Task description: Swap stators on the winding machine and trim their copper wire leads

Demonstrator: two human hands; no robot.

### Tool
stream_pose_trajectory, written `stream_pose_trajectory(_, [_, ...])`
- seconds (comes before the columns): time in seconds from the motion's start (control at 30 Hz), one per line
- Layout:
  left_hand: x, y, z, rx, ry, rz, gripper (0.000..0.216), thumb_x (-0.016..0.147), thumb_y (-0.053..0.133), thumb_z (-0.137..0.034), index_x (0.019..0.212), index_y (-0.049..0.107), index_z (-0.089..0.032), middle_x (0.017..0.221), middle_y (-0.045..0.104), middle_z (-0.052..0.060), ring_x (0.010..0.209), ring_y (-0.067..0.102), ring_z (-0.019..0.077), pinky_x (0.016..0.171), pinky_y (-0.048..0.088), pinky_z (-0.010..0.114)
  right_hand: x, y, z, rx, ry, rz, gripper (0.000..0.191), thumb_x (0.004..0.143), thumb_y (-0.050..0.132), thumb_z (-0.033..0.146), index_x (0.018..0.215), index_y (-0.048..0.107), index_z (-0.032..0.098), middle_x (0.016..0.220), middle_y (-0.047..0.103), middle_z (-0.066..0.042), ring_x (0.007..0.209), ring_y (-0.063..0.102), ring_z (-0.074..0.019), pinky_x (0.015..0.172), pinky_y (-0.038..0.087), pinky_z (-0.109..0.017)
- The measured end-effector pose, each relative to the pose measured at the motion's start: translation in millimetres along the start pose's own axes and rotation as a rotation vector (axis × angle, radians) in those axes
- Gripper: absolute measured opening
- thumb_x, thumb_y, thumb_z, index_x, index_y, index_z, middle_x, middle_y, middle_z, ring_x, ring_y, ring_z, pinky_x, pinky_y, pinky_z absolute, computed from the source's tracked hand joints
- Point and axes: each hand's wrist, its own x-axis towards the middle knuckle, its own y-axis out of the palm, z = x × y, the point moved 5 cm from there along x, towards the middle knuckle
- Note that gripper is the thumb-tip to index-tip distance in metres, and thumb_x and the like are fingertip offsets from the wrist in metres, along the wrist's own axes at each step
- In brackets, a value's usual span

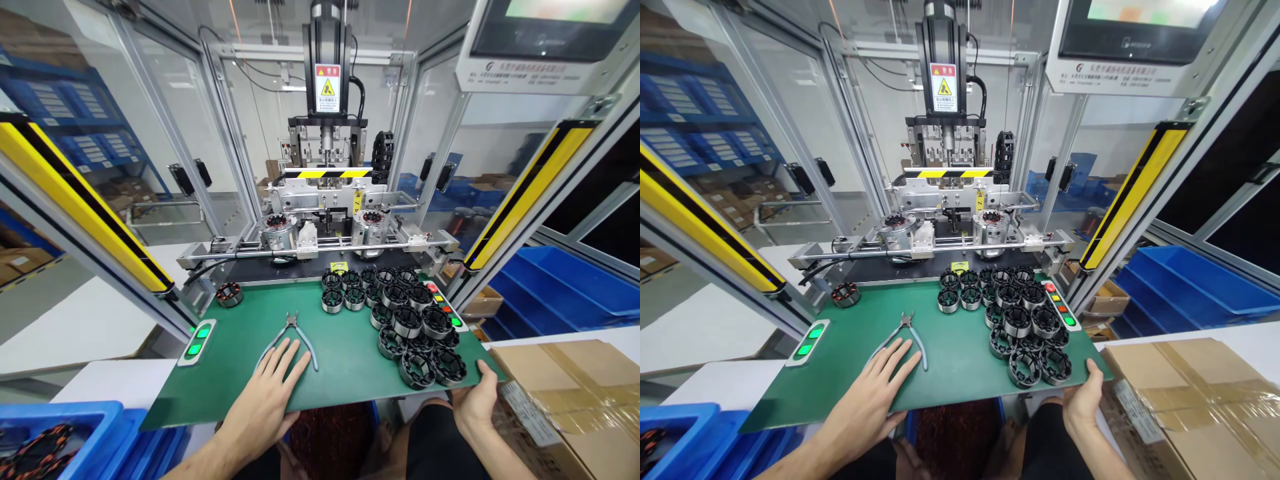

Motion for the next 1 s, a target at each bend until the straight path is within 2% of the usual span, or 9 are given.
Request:
stream_pose_trajectory(0.27, [1,-1,-1,0.008,-0.011,0.017,0.098,0.083,0.077,-0.028,0.173,0.037,-0.027,0.178,0.038,0.015,0.165,0.034,0.0432,0.133,0.032,0.062,-2,1,0,0.05,0.002,-0.005,0.044,0.073,0.07,0.044,0.112,0.073,0.023,0.116,0.078,0.002,0.125,0.068,-0.0213,0.125,0.045,-0.038])
stream_pose_trajectory(0.4, [1,0,-1,0.008,-0.008,0.015,0.098,0.083,0.076,-0.028,0.173,0.036,-0.027,0.178,0.038,0.016,0.165,0.034,0.0437,0.133,0.032,0.063,1,-1,-1,0.034,-0.014,-0.002,0.047,0.074,0.07,0.046,0.114,0.072,0.021,0.116,0.078,0.0,0.123,0.069,-0.0224,0.122,0.049,-0.039])
stream_pose_trajectory(0.6, [0,-1,-1,0.01,-0.005,0.013,0.098,0.082,0.075,-0.027,0.172,0.036,-0.028,0.178,0.037,0.016,0.165,0.034,0.0437,0.133,0.032,0.064,6,-4,-3,0.006,-0.015,0.019,0.047,0.073,0.07,0.047,0.112,0.071,0.021,0.117,0.078,-0.001,0.121,0.069,-0.0223,0.109,0.057,-0.035])
stream_pose_trajectory(0.87, [1,0,-1,0.005,-0.01,0.039,0.096,0.085,0.075,-0.03,0.173,0.036,-0.027,0.179,0.037,0.016,0.165,0.033,0.0435,0.133,0.031,0.064,-2,0,1,0.032,0.015,-0.014,0.042,0.075,0.068,0.044,0.112,0.073,0.023,0.118,0.078,0.002,0.123,0.069,-0.0199,0.111,0.055,-0.032])
stream_pose_trajectory(1.0, [1,-1,-1,0.014,-0.009,0.033,0.095,0.085,0.074,-0.03,0.172,0.037,-0.027,0.178,0.037,0.016,0.165,0.034,0.0436,0.132,0.032,0.063,-7,3,4,0.021,0.016,-0.029,0.042,0.076,0.067,0.042,0.112,0.074,0.023,0.122,0.078,0.002,0.124,0.069,-0.021,0.113,0.055,-0.034])
